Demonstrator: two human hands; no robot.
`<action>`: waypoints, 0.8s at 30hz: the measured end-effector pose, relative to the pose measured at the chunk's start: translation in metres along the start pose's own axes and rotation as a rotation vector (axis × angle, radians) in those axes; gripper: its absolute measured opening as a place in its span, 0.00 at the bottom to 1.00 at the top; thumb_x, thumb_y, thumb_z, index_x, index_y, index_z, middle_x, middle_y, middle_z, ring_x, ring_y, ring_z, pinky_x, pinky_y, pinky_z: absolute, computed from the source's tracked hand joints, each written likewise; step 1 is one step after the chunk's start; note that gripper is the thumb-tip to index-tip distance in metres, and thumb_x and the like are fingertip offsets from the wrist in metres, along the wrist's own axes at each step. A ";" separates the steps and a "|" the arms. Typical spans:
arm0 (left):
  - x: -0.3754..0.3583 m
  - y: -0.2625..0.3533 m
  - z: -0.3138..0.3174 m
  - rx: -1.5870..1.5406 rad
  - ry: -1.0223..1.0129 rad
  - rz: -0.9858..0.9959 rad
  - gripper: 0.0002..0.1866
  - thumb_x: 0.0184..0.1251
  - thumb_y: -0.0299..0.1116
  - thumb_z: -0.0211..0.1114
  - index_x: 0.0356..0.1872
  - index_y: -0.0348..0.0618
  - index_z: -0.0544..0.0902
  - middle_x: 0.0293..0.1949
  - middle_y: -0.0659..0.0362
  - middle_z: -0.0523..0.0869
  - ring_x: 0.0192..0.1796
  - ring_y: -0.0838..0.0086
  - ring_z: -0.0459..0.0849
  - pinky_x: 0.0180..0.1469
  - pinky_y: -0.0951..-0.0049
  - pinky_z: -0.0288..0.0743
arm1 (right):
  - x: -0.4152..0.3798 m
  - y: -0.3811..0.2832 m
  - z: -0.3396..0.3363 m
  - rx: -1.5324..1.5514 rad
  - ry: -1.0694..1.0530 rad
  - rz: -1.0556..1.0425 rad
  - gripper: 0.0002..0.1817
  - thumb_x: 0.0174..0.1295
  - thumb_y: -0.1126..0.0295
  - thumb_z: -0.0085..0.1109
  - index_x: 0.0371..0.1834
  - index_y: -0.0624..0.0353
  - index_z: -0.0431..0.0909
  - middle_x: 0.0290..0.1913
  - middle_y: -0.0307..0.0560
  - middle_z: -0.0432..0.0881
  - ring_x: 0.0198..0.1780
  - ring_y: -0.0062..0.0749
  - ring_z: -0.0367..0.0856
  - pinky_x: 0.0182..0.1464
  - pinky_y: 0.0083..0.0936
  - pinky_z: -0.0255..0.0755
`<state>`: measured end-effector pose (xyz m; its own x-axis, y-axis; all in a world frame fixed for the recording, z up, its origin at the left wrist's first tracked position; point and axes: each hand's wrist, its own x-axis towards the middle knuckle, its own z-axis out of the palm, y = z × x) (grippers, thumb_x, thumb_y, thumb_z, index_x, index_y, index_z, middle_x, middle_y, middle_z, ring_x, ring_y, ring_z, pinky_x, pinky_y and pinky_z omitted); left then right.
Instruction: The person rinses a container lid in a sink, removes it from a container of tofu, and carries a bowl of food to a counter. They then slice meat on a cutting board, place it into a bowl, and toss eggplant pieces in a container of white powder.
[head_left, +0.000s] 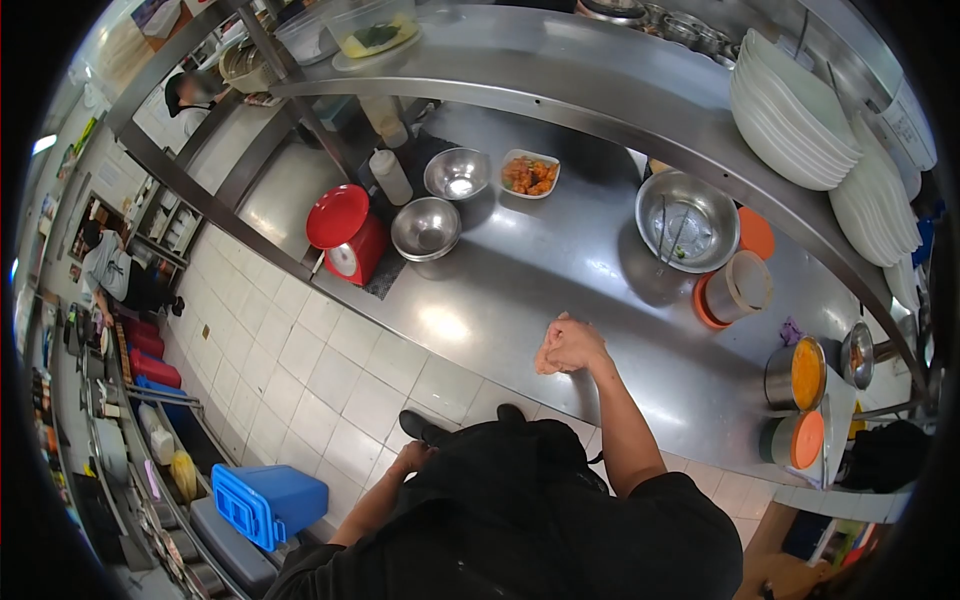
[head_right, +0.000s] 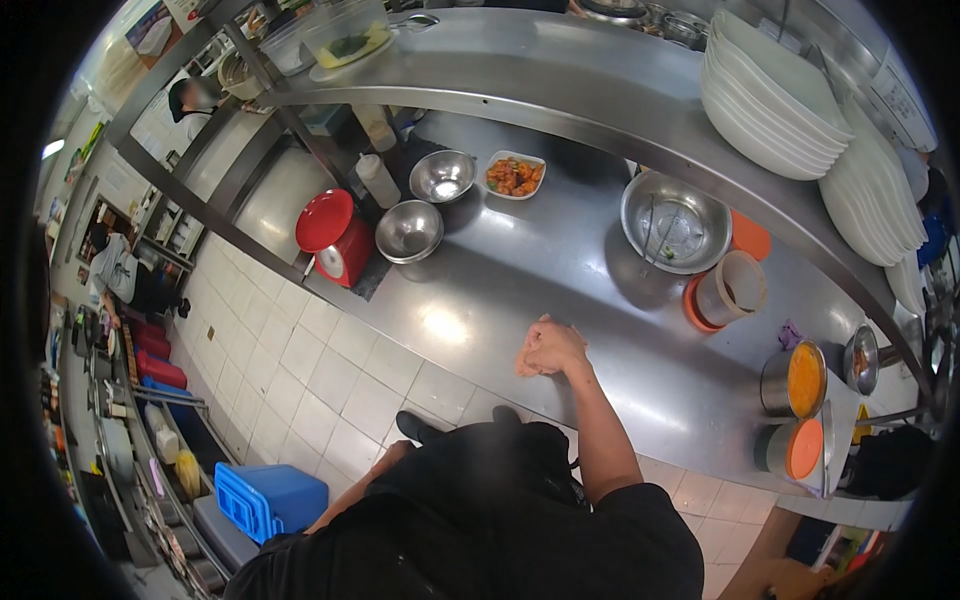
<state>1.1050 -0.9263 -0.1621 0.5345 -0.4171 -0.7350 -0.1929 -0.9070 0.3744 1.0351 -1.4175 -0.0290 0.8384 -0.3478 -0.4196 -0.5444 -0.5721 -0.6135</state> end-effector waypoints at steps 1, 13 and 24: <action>-0.001 -0.001 0.000 -0.007 0.002 0.006 0.31 0.73 0.59 0.62 0.46 0.33 0.89 0.49 0.38 0.89 0.58 0.43 0.86 0.61 0.50 0.79 | 0.005 0.005 0.004 -0.008 0.010 -0.012 0.18 0.38 0.60 0.71 0.35 0.49 0.82 0.43 0.43 0.90 0.52 0.45 0.87 0.66 0.47 0.70; -0.019 -0.032 -0.006 -0.049 0.098 -0.011 0.31 0.73 0.57 0.58 0.35 0.32 0.89 0.45 0.36 0.89 0.52 0.40 0.87 0.56 0.48 0.79 | 0.237 -0.054 -0.130 0.463 0.335 0.224 0.21 0.73 0.57 0.54 0.55 0.65 0.78 0.41 0.61 0.86 0.30 0.48 0.88 0.27 0.40 0.83; -0.092 -0.142 0.050 -0.391 0.232 -0.317 0.29 0.69 0.56 0.68 0.43 0.31 0.90 0.42 0.39 0.92 0.49 0.48 0.91 0.53 0.55 0.82 | 0.327 -0.056 -0.087 1.056 0.514 0.400 0.16 0.78 0.68 0.44 0.60 0.68 0.72 0.41 0.57 0.86 0.31 0.50 0.88 0.29 0.42 0.86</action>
<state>1.0422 -0.7620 -0.1763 0.6925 -0.0638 -0.7186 0.3028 -0.8784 0.3698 1.3417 -1.5641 -0.0735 0.3920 -0.7471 -0.5369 -0.3193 0.4368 -0.8410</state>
